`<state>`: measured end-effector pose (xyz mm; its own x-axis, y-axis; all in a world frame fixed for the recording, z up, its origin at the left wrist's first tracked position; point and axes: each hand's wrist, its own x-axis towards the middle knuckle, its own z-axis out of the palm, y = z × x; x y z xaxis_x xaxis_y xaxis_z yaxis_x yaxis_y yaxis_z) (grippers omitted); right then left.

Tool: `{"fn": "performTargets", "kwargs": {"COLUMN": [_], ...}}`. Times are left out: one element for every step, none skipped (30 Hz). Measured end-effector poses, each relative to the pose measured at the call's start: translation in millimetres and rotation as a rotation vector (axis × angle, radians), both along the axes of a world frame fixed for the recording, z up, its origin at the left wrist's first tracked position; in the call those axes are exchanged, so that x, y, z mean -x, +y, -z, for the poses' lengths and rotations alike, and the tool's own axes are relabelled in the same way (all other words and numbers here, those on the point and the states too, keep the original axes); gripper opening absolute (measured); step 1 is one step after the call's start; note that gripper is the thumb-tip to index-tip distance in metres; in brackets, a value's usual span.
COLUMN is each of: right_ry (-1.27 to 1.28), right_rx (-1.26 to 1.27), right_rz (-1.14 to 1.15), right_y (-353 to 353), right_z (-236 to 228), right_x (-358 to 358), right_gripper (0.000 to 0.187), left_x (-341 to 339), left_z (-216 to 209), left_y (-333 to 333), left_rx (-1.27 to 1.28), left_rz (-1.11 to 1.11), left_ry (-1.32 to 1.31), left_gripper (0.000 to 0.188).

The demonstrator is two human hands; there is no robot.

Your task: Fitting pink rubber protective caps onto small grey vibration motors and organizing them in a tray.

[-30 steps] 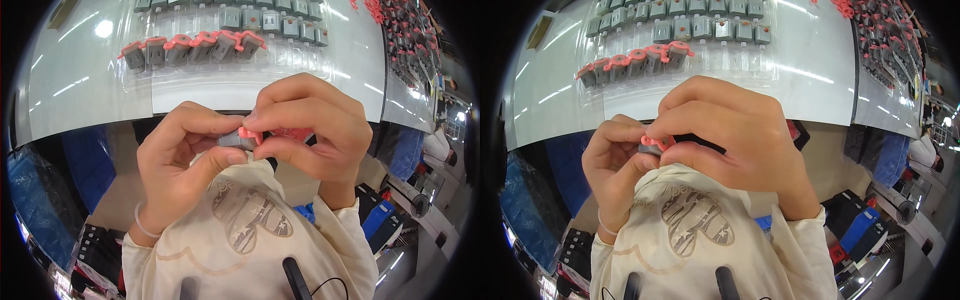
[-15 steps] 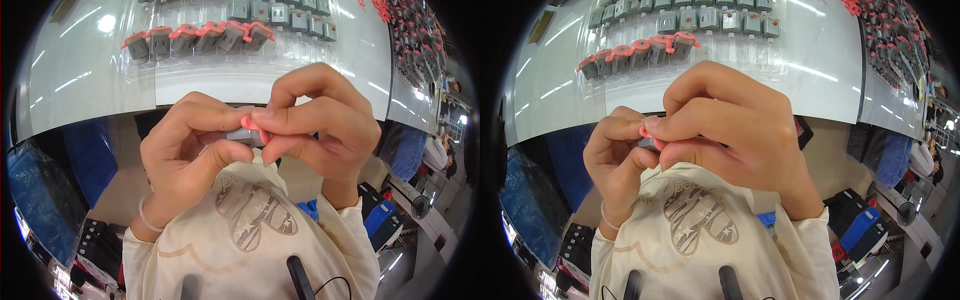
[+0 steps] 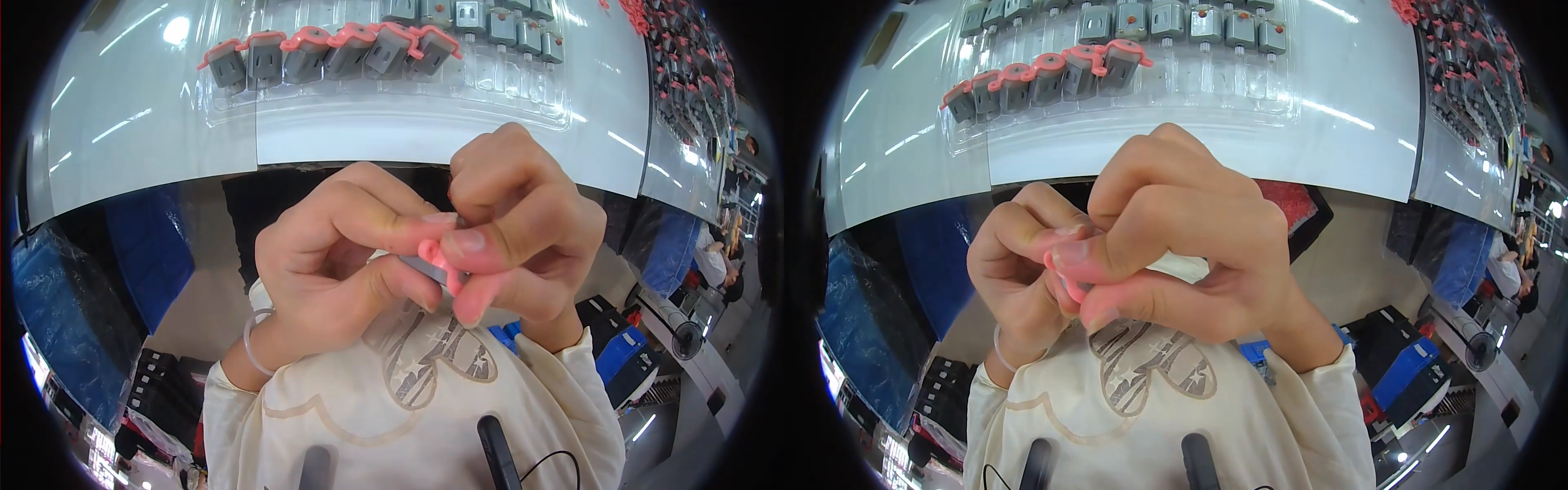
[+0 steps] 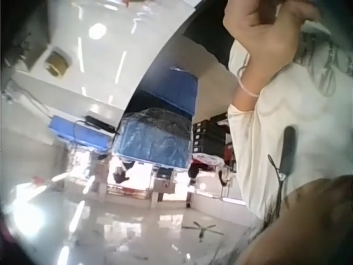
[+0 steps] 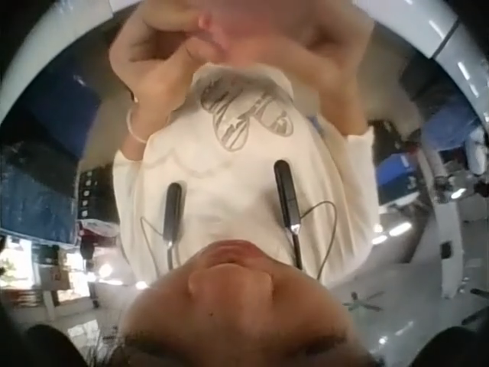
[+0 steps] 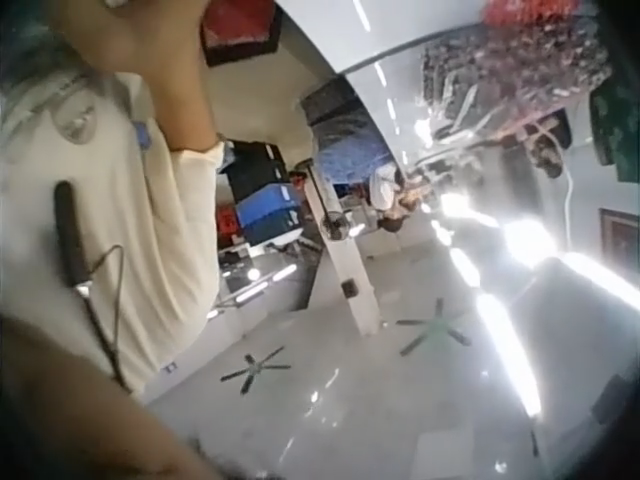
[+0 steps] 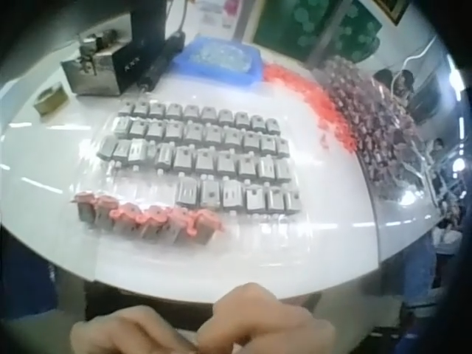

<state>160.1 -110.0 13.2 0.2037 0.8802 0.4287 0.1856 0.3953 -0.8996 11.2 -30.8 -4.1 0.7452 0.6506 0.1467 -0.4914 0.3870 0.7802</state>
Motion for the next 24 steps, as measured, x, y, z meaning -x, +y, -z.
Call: {"fn": "performTargets", "kwargs": {"right_ry": [0.022, 0.043, 0.043, 0.058, 0.076, 0.079, 0.007, -0.066, -0.063, -0.116, -0.172, -0.172, -0.227, -0.279, -0.284, -0.368, -0.444, -0.444, -0.355, -0.265, -0.268, -0.312, -0.358, -0.395], "right_rx": [0.017, 0.033, 0.031, 0.097, 0.162, 0.158, 0.122, 0.086, 0.084, 0.079, 0.074, 0.070, 0.101, 0.129, 0.130, 0.073, 0.012, 0.006, 0.111, 0.214, 0.204, 0.302, 0.404, 0.416], "right_rz": [-0.008, -0.015, -0.014, 0.005, 0.017, 0.011, 0.041, 0.074, 0.072, 0.105, 0.140, 0.138, 0.094, 0.044, 0.052, 0.122, 0.182, 0.175, 0.288, 0.401, 0.395, 0.372, 0.355, 0.373], "right_y": [-3, -4, -6, -8, -9, -8, -6, -6, -5, -4, -2, -1, 0, 1, 1, 4, 8, 12, 16, 20, 24, 26, 27, 28], "right_z": [0, 1, 2, 3, 3, 2, 1, -1, -1, -2, -2, -7, -15, -18, -19, -17, -14, -12, -12, -12, -14, -15, -14, -14], "right_x": [-1, -1, -1, -1, 0, 1, 1, 2, 2, 3, 2, 0, -5, -9, -20, -36, -47, -51, -55, -57, -57, -55, -54, -52], "right_gripper": [0.029, 0.030, 0.030, 0.031, 0.032, 0.032, 0.030, 0.029, 0.029, 0.030, 0.031, 0.031, 0.031, 0.031, 0.031, 0.029, 0.027, 0.027, 0.024, 0.021, 0.021, 0.020, 0.018, 0.016], "left_x": [2, 3, 4, 4, 6, 4, 1, 0, 1, 2, 2, 2, 3, 4, 3, 0, -4, -10, -16, -25, -33, -40, -46, -53], "left_z": [-1, -2, -1, 0, -2, -7, -15, -20, -22, -22, -22, -23, -23, -22, -22, -22, -23, -30, -37, -38, -40, -44, -50, -58], "left_y": [1, 4, 8, 14, 17, 15, 11, 8, 9, 11, 13, 14, 15, 16, 24, 41, 53, 64, 73, 82, 89, 92, 88, 81], "left_rx": [-0.084, -0.170, -0.172, -0.276, -0.379, -0.382, -0.205, -0.025, -0.027, -0.041, -0.057, -0.060, -0.085, -0.111, -0.113, -0.419, -0.728, -0.765, -0.802, -0.807, -0.957, -1.106, -1.111, -1.117], "left_rz": [0.014, 0.028, 0.030, 0.055, 0.074, 0.069, 0.041, 0.016, 0.013, 0.048, 0.085, 0.082, 0.055, 0.022, 0.029, -0.033, -0.106, -0.141, -0.176, -0.185, -0.206, -0.227, -0.233, -0.181], "left_ry": [0.063, 0.124, 0.123, 0.196, 0.272, 0.277, 0.341, 0.400, 0.404, 0.403, 0.398, 0.398, 0.356, 0.317, 0.311, 0.337, 0.369, 0.427, 0.483, 0.483, 0.574, 0.665, 0.659, 0.767], "left_gripper": [0.024, 0.022, 0.022, 0.027, 0.032, 0.032, 0.044, 0.056, 0.056, 0.062, 0.068, 0.068, 0.062, 0.056, 0.056, 0.047, 0.039, 0.030, 0.024, 0.024, 0.020, 0.016, 0.016, 0.016]}}
